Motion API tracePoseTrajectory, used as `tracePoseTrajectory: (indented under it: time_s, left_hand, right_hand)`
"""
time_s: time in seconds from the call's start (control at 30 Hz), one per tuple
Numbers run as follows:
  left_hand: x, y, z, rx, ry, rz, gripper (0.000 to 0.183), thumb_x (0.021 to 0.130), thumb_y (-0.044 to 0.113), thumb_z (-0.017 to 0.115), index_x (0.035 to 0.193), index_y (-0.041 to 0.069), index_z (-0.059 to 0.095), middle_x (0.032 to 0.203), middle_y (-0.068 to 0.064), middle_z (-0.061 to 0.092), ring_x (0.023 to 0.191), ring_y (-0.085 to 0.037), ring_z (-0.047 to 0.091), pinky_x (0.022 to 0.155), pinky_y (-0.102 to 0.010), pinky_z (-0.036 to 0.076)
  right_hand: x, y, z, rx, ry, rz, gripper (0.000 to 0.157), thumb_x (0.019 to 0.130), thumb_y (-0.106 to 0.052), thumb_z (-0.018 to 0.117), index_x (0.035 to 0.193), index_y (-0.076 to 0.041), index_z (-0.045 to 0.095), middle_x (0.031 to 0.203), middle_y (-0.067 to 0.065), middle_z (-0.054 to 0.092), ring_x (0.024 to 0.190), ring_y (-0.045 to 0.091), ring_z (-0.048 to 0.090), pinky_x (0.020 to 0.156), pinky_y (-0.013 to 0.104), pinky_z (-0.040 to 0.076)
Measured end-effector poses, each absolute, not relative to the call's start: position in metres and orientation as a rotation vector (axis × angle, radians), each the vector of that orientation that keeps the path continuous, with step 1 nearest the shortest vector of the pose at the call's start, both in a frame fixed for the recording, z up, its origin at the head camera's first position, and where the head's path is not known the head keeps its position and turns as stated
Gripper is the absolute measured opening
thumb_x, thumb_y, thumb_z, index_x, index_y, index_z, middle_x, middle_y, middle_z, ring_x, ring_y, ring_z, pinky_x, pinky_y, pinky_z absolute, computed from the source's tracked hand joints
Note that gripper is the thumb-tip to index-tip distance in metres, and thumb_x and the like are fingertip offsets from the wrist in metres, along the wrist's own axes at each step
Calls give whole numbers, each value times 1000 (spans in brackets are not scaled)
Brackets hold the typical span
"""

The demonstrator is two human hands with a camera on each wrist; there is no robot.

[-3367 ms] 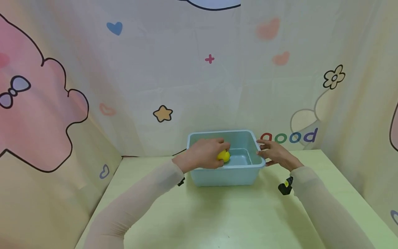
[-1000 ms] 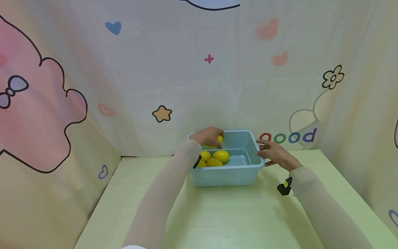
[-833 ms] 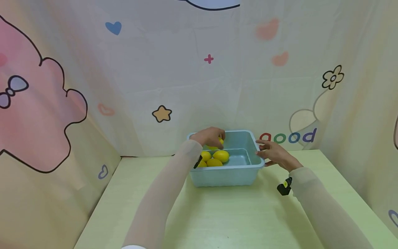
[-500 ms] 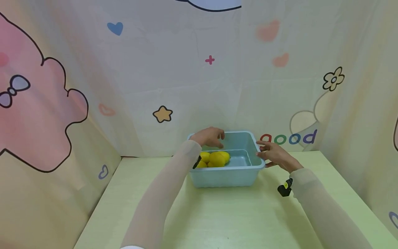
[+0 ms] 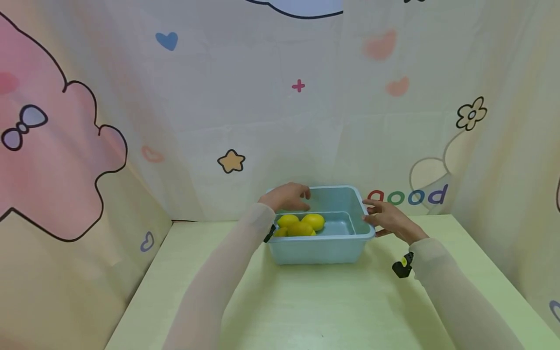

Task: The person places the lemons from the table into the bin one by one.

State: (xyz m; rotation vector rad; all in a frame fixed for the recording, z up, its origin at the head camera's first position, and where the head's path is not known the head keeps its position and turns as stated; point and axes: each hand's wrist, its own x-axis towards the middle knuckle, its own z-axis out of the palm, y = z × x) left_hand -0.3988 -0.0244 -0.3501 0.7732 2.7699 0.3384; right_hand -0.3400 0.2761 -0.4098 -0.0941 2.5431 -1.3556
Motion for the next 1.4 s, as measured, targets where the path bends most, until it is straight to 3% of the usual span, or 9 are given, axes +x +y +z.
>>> tracePoseTrajectory:
  time_s: [0.37,0.9,1.23,1.4]
  left_hand:
    - [-393,-34,-352,774,2801,331,41,95,38,60,133,24,56,143,-2,53,126,-20,51,108,-42,46]
    - [-385,-46,-352,811,2827,305,44,95,40,60,135,20,55,143,0,54,122,-19,52,108,-40,47]
    - [-374,-48,-345,789,2925,203,46,95,40,60,136,21,54,140,0,55,119,-19,55,106,-41,49]
    - [-374,-54,-347,760,2995,199,48,94,41,61,136,19,54,138,-2,57,116,-20,57,102,-42,52]
  right_hand:
    - [-338,279,-409,-122,2561,-1338,78,97,-23,60,158,-8,14,152,30,30,126,46,51,88,47,59]
    - [-332,276,-406,-147,2558,-1341,78,97,-24,60,158,-7,14,152,31,29,125,47,51,86,46,60]
    - [-332,266,-405,-134,2624,-1285,70,96,-18,58,155,-2,22,146,32,36,120,46,55,77,42,63]
    - [-334,261,-401,-190,2795,-1123,65,95,-18,57,150,3,29,140,35,44,116,47,58,80,47,61]
